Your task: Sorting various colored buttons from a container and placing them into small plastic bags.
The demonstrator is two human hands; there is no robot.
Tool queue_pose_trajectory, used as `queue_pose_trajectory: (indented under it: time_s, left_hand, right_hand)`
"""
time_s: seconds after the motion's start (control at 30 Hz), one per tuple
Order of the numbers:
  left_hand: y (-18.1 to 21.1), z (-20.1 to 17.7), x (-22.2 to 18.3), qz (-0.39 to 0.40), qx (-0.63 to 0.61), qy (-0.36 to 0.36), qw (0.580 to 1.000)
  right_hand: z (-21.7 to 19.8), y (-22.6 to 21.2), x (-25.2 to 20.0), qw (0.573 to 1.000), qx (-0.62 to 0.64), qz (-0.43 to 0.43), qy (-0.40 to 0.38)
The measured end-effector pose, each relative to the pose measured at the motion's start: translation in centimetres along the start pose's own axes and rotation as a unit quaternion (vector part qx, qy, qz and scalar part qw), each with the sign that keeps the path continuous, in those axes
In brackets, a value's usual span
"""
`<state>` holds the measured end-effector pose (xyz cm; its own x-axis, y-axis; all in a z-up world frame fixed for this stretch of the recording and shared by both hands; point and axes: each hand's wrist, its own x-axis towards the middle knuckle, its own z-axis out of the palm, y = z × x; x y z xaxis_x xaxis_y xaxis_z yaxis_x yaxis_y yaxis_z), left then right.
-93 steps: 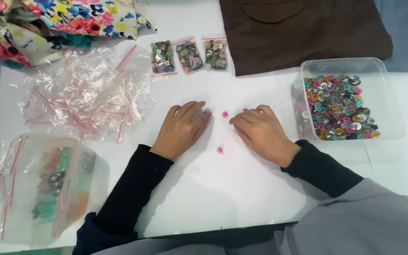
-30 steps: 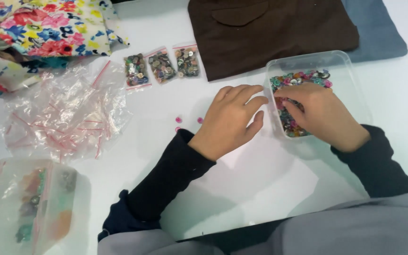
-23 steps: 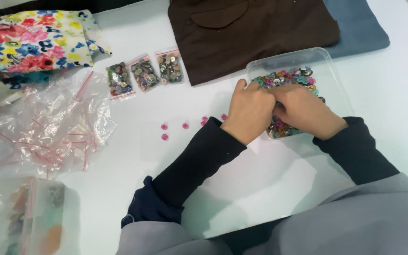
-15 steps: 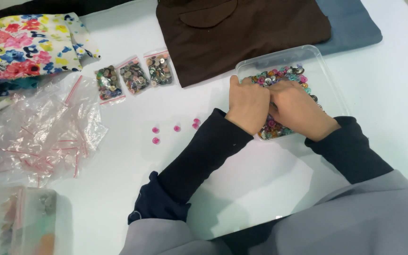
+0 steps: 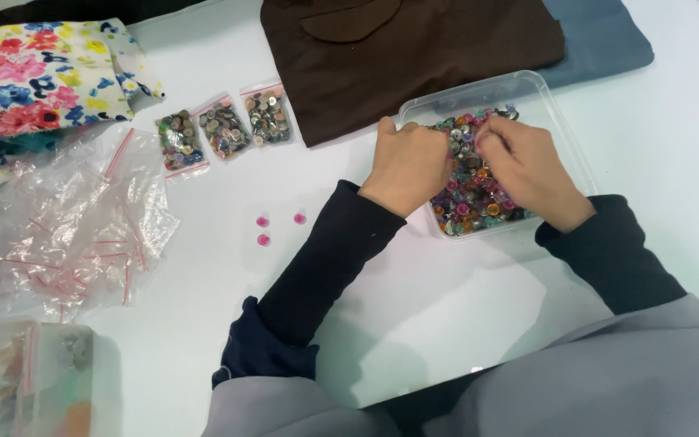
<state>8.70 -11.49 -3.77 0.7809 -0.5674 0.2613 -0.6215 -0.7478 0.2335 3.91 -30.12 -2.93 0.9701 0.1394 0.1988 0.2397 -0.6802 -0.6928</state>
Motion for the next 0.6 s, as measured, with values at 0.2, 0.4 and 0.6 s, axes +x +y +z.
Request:
queue_pose_trajectory:
  time_s: [0.2, 0.4, 0.6]
  left_hand:
    - [0.4, -5.8, -1.8, 0.039, -0.123, 0.137, 0.982]
    - [-1.1, -5.1, -2.9, 0.047, -0.157, 0.117, 0.980]
    - [-1.2, -6.4, -5.4, 0.060, -0.168, 0.092, 0.980]
  right_hand:
    - [-0.8, -2.9, -0.3, 0.981, 0.173, 0.075, -0.049]
    - [-1.1, -5.3, -0.4, 0.994, 0.015, -0.030, -0.105]
    - [0.4, -7.0, -0.9, 0.945, -0.269, -0.009, -0.185]
